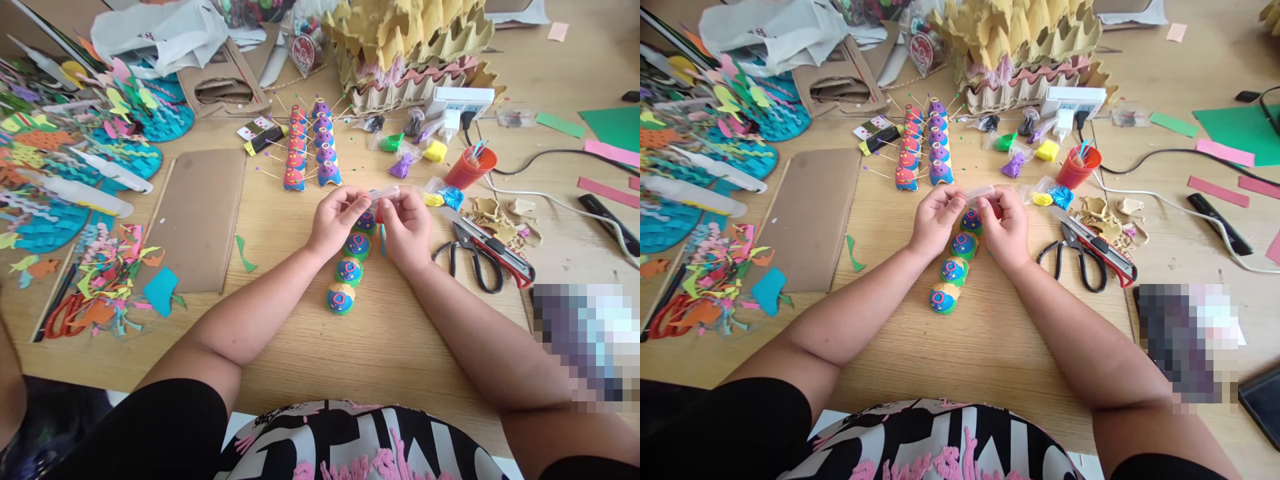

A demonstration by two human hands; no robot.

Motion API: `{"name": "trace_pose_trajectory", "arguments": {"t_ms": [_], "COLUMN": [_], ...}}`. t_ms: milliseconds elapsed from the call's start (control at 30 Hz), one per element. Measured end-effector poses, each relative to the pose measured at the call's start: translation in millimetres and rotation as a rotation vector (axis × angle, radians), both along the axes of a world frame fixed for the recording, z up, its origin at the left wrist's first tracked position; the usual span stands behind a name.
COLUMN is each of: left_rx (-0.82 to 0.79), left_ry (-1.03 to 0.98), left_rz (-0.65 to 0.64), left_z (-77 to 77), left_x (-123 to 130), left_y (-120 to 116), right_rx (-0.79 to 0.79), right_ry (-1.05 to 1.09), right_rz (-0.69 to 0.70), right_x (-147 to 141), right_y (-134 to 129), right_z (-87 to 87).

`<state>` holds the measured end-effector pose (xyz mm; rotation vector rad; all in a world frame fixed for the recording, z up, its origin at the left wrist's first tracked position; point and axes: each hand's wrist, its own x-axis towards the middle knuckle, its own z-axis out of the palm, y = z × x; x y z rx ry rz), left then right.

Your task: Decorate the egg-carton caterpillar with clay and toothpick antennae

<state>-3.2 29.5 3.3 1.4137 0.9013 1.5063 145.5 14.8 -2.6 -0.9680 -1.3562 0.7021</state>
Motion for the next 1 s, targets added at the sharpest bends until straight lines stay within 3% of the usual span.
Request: {"name": "trace_pose_trajectory", "arguments": {"t_ms": [133,367,1000], "left_rx": [-0.002,0.018,-0.079], "left_ry": [0.034,0.086,0.052], "left_rz": [-0.003,0.006,0.015], "left_z": [-0.9,0.2,-1.9], "left_x": [0.5,0.7,0.7], "left_y": [-1.4,-3.8,-2.4], "right_rx": [-0.008,-0.103,-0.146], "right_ry": [0.030,0.166,0.156], "right_rz": [-0.009,0.106,0.032], "right_x": [0.1,-4.2,-5.0], "right_y": [-1.3,-8.1,-4.4], "right_z": [3.0,13.7,10.9]}}
